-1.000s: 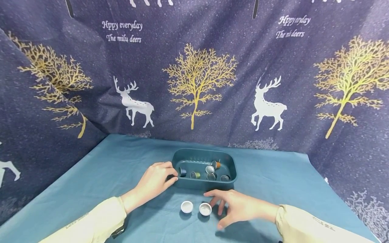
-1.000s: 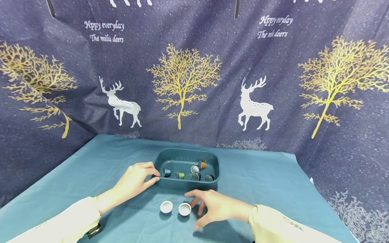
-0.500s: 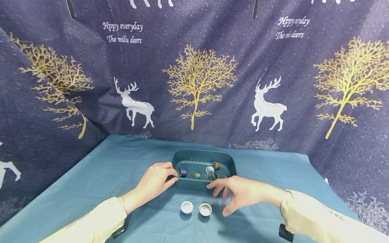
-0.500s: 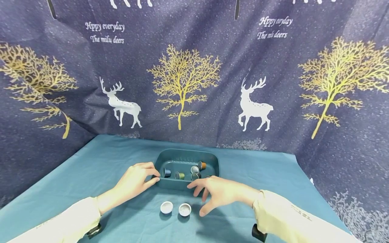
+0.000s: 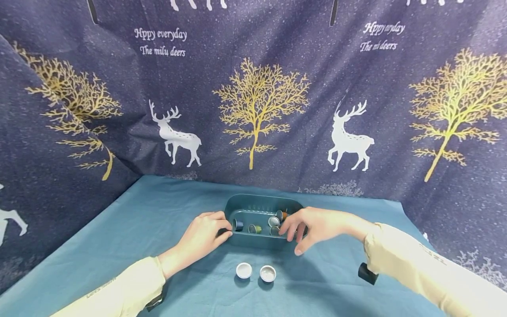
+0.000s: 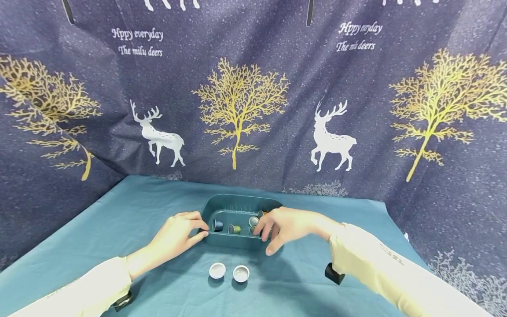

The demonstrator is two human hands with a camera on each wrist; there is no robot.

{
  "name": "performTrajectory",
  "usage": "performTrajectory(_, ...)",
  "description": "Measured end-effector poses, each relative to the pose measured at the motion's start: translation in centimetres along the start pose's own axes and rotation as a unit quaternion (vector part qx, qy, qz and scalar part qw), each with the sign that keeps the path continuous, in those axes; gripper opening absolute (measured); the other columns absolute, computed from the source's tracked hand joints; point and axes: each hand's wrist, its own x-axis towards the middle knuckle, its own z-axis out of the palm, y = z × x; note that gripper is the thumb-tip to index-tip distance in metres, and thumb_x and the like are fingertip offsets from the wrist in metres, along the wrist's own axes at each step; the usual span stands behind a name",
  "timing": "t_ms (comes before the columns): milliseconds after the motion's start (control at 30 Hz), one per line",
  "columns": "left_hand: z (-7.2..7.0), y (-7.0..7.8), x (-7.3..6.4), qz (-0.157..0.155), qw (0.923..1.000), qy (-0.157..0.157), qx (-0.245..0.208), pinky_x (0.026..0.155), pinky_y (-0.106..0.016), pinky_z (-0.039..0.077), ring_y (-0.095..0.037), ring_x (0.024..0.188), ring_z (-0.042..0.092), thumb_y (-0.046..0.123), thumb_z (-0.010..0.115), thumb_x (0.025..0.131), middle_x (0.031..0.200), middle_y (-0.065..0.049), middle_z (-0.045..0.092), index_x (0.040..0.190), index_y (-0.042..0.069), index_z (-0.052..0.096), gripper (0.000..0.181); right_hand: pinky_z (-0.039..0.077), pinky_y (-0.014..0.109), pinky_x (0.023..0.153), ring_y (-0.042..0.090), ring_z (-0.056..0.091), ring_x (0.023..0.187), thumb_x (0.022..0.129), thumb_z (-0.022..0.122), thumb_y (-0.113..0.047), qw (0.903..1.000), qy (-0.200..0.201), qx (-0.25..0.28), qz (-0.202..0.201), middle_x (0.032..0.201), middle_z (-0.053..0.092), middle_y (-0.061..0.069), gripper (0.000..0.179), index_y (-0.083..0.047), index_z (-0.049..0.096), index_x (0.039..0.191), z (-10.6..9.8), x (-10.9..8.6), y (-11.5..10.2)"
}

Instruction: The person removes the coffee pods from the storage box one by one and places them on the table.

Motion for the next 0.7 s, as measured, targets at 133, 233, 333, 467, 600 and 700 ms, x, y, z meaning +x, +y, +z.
performTrajectory(133, 0.0, 0.0, 0.0, 0.001, 1.0, 0.003, 0.0, 0.09, -0.04, 0.055, -0.008, 0.076, 0.065, 0.026, 0.08, 0.082, 0.083, 0.008, 0.064, 0.087, 0.021, 0.077, 0.007, 0.055, 0.027, 0.084, 0.013, 0.07, 0.096, 0.082, 0.079, -0.024, 0.9998, -0.008, -0.002, 0.018, 0.115, 0.071, 0.006, 0.047, -0.019, 0.064, 0.126, -1.7, 0.4, 0.3)
performTrajectory(233, 0.1, 0.0, -0.1, 0.004, 1.0, 0.007, 0.0, 0.089, -0.041, 0.056, -0.008, 0.076, 0.065, 0.026, 0.081, 0.082, 0.082, 0.008, 0.064, 0.087, 0.021, 0.078, 0.007, 0.055, 0.03, 0.086, 0.015, 0.07, 0.098, 0.084, 0.078, -0.023, 0.9996, -0.012, 0.001, 0.025, 0.116, 0.07, 0.007, 0.047, -0.016, 0.063, 0.128, -2.9, 0.7, 0.7)
performTrajectory(333, 0.1, 0.0, -0.1, 0.006, 0.9999, 0.009, 0.0, 0.088, -0.04, 0.056, -0.007, 0.074, 0.064, 0.026, 0.081, 0.081, 0.081, 0.009, 0.064, 0.086, 0.022, 0.078, 0.007, 0.056, 0.03, 0.087, 0.015, 0.071, 0.099, 0.085, 0.078, -0.022, 0.9995, -0.01, 0.003, 0.031, 0.117, 0.071, 0.007, 0.047, -0.013, 0.063, 0.128, -3.7, 1.1, 1.3)
performTrajectory(467, 0.1, 0.0, 0.0, 0.003, 1.0, 0.004, 0.001, 0.087, -0.04, 0.056, -0.007, 0.074, 0.064, 0.026, 0.081, 0.082, 0.082, 0.009, 0.063, 0.086, 0.022, 0.077, 0.007, 0.056, 0.029, 0.088, 0.017, 0.071, 0.101, 0.085, 0.077, -0.021, 0.9992, -0.001, -0.005, 0.04, 0.117, 0.071, 0.01, 0.049, -0.008, 0.062, 0.129, -4.4, 1.7, 2.0)
performTrajectory(600, 0.0, 0.0, 0.1, -0.001, 1.0, -0.005, -0.001, 0.085, -0.039, 0.056, -0.007, 0.074, 0.063, 0.026, 0.08, 0.082, 0.081, 0.009, 0.062, 0.086, 0.021, 0.077, 0.007, 0.056, 0.03, 0.088, 0.017, 0.071, 0.101, 0.083, 0.079, -0.02, 0.9986, 0.014, -0.015, 0.048, 0.115, 0.072, 0.01, 0.05, -0.007, 0.062, 0.128, -4.8, 2.5, 2.6)
performTrajectory(700, -0.1, 0.0, 0.1, -0.001, 1.0, -0.006, -0.001, 0.085, -0.039, 0.056, -0.007, 0.073, 0.063, 0.026, 0.08, 0.082, 0.081, 0.008, 0.063, 0.086, 0.021, 0.077, 0.007, 0.056, 0.032, 0.09, 0.018, 0.071, 0.102, 0.082, 0.079, -0.02, 0.9981, 0.019, -0.021, 0.054, 0.118, 0.07, 0.015, 0.051, -0.005, 0.061, 0.128, -5.0, 3.4, 3.1)
